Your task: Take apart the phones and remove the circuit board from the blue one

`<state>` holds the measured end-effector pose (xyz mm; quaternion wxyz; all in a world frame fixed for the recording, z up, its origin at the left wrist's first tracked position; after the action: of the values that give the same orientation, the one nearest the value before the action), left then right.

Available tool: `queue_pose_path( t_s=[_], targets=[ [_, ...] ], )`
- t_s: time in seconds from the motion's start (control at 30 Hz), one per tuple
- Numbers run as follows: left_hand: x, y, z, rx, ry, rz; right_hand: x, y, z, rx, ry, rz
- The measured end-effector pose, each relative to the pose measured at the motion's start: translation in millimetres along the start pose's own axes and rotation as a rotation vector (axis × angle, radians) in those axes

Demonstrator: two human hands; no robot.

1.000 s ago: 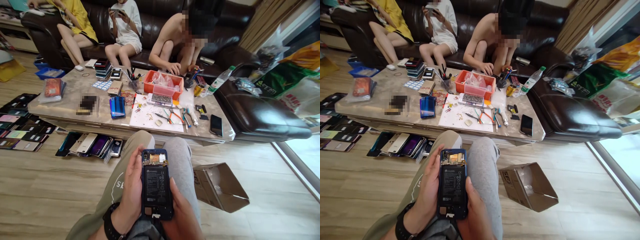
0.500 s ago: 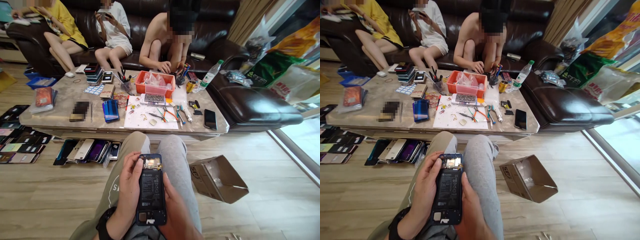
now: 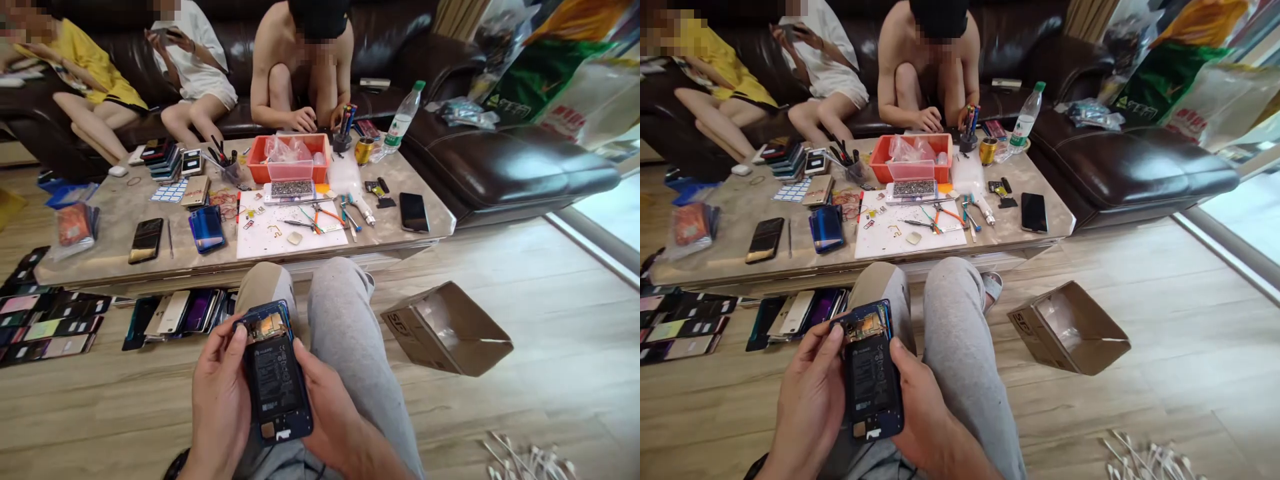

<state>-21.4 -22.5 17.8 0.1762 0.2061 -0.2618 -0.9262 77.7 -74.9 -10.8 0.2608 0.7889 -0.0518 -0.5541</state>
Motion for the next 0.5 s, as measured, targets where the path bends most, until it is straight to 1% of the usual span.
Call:
queue_pose_path(
  t_s=[0.1, 0.17, 0.27, 0.33, 0.43, 0.5],
  targets=[
    [10.2, -9, 3, 0.052, 0.09, 0.029, -3, -11, -3, 0.074, 0.012, 0.008],
    [15.1, -16, 7, 0.077, 0.112, 0.033, -6, -18, -4, 0.1, 0.033, 0.012],
    [19.3, -23, 13, 0.064, 0.12, 0.039, -6, -26, -7, 0.14, 0.115, 0.032],
    [18.6, -26, 15, 0.051, 0.116, 0.035, -6, -28, -18, 0.228, 0.264, 0.039],
    [14.7, -26, 15, 0.04, 0.1, 0.026, -14, -26, -43, 0.367, 0.61, -0.007],
    [11.9, -26, 16, 0.032, 0.096, 0.025, -21, -23, -58, 0.413, 0.819, -0.033]
  ],
)
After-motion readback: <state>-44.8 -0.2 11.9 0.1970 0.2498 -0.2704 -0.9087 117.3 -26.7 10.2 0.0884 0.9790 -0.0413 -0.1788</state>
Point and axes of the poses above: each hand's wrist, its own y-axis away from the middle knuckle, its own x-axis out of the back of the hand, z = x × y, the point moved 10 cm from there along -y, towards the middle knuckle, and after that the axes turned 10 degrees about x, right-handed, at the moved point
